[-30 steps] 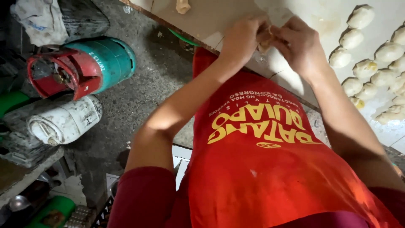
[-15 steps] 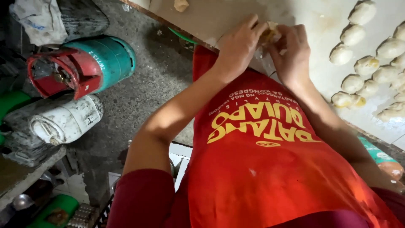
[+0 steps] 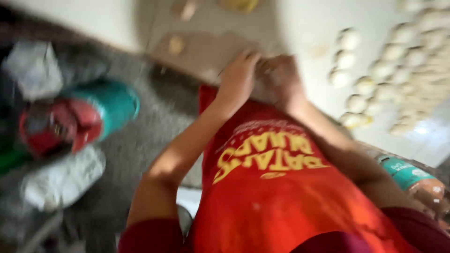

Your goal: The person is manually preparing filled dough balls by flattening dough pieces, adding a yellow filling, and rolling them into shape on a work surface.

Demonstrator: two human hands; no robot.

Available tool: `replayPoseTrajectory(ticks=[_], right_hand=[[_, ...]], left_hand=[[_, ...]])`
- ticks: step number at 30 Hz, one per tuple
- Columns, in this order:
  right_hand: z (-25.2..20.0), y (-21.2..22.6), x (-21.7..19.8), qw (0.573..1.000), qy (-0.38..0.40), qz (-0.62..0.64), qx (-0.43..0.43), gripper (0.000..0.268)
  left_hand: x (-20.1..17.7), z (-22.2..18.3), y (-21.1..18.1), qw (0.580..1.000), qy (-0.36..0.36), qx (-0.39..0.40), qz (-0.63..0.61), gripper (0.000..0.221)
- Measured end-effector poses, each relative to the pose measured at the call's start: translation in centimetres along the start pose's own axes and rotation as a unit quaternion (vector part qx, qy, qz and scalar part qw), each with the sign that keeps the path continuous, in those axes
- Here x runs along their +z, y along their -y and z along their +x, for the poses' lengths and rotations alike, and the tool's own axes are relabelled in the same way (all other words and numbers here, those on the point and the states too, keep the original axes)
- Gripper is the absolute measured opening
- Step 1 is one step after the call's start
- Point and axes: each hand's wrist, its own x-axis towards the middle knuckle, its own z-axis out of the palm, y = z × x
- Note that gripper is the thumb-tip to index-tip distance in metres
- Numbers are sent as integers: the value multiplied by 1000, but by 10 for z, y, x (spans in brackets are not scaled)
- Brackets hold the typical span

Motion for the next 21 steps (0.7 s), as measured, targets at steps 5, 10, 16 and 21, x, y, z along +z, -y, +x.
replayPoseTrajectory(ticks=[5,10,16,21], right_hand=[[0,30,8,975,-47,185,115,19],[-1,27,-2,899,-59,-351,-256,26],[2,-29,-10,875,-51,-462,-138,53],[35,-21,-29,855,-189,-464,-133,44]], left_hand=[[-15,-6,6,998,52,-23,-26,44],[-25,6,-12,995,38,-46,-82,34],[-39,27,-31,973,-7,-102,-208,33],[-32,42,-25,969,34,-115,-217,35]])
